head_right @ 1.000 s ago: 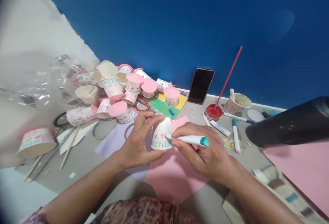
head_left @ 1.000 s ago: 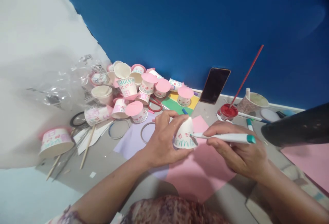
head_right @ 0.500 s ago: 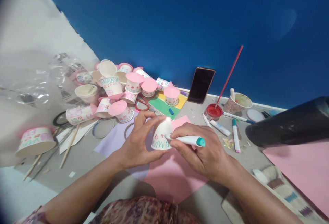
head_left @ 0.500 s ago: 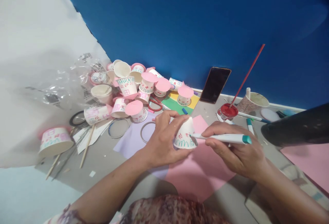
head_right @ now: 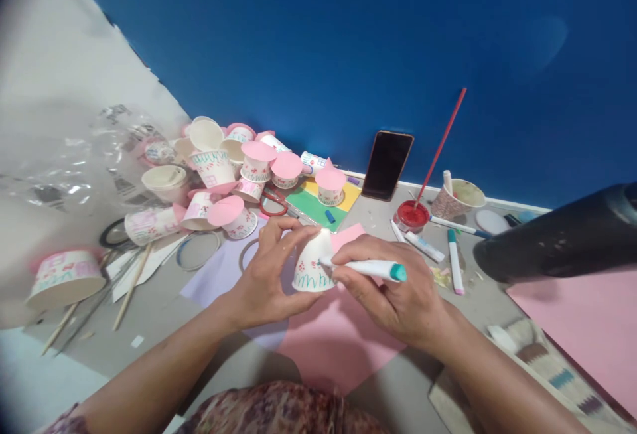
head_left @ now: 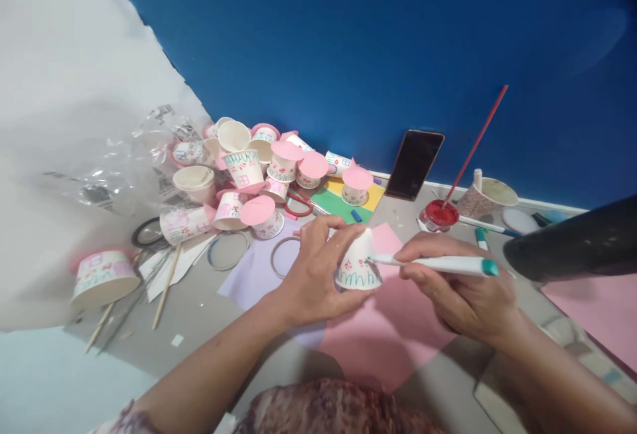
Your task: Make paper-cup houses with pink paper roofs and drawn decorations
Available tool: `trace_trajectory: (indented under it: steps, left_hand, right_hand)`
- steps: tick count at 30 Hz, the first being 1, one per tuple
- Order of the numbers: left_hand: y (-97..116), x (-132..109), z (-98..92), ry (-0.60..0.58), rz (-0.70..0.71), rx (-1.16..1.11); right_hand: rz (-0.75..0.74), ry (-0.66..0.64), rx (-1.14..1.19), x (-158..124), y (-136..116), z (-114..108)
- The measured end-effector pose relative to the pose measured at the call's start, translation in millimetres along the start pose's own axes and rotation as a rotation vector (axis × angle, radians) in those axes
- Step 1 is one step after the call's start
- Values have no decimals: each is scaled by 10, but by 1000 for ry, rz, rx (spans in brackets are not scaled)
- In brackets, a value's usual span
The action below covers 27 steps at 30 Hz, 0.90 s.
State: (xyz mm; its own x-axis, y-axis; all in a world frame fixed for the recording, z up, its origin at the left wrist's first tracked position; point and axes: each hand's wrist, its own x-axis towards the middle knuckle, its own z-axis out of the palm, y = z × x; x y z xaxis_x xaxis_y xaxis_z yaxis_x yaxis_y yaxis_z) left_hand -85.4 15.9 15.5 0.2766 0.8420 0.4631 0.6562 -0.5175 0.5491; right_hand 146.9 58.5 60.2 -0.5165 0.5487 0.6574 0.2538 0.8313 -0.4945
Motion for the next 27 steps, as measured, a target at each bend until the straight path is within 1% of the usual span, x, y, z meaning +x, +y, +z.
trace_trajectory:
  steps: [3,5,6,8,11,14,16,17,21,23,25,26,27]
  left_hand:
    - [0,4,-5,23,-7,-4]
    - [-8,11,-12,40,-7,-16]
    - [-14,16,-16,49,1,-22]
    - [-28,27,-20,75,30,-33]
    - [-47,38,-17,123,75,-61]
    - [-51,36,-20,154,85,-96]
    - [-51,31,-35,140,62,-147]
    - [-52,29,-47,114,31,-191]
    - [-77,38,-97,-50,-168,-464]
    - [-93,51,-107,-95,-212,-576]
    - [-102,65,-105,-75,-217,-567]
    - [-104,71,-100,-47,-216,-517]
    - [-104,75,-93,-18,-213,-457]
  right_hand:
    - [78,104,52,-67,57,-39]
    - [128,115,1,-63,95,-64]
    - [141,83,-38,-46,115,-71]
    - [147,-38,-97,-6,156,-72]
    - [121,-219,-100,21,216,-36]
    - [76,-286,-110,-1,247,3]
    - [83,-285,-98,-15,249,3]
    - [102,-271,-81,-17,248,-7]
    - [230,-207,14,6,262,-80]
    - [278,-219,45,25,287,-120]
    - [286,-231,72,35,315,-155]
    - [283,-216,89,34,324,-170]
    - [280,-171,108,28,326,-182]
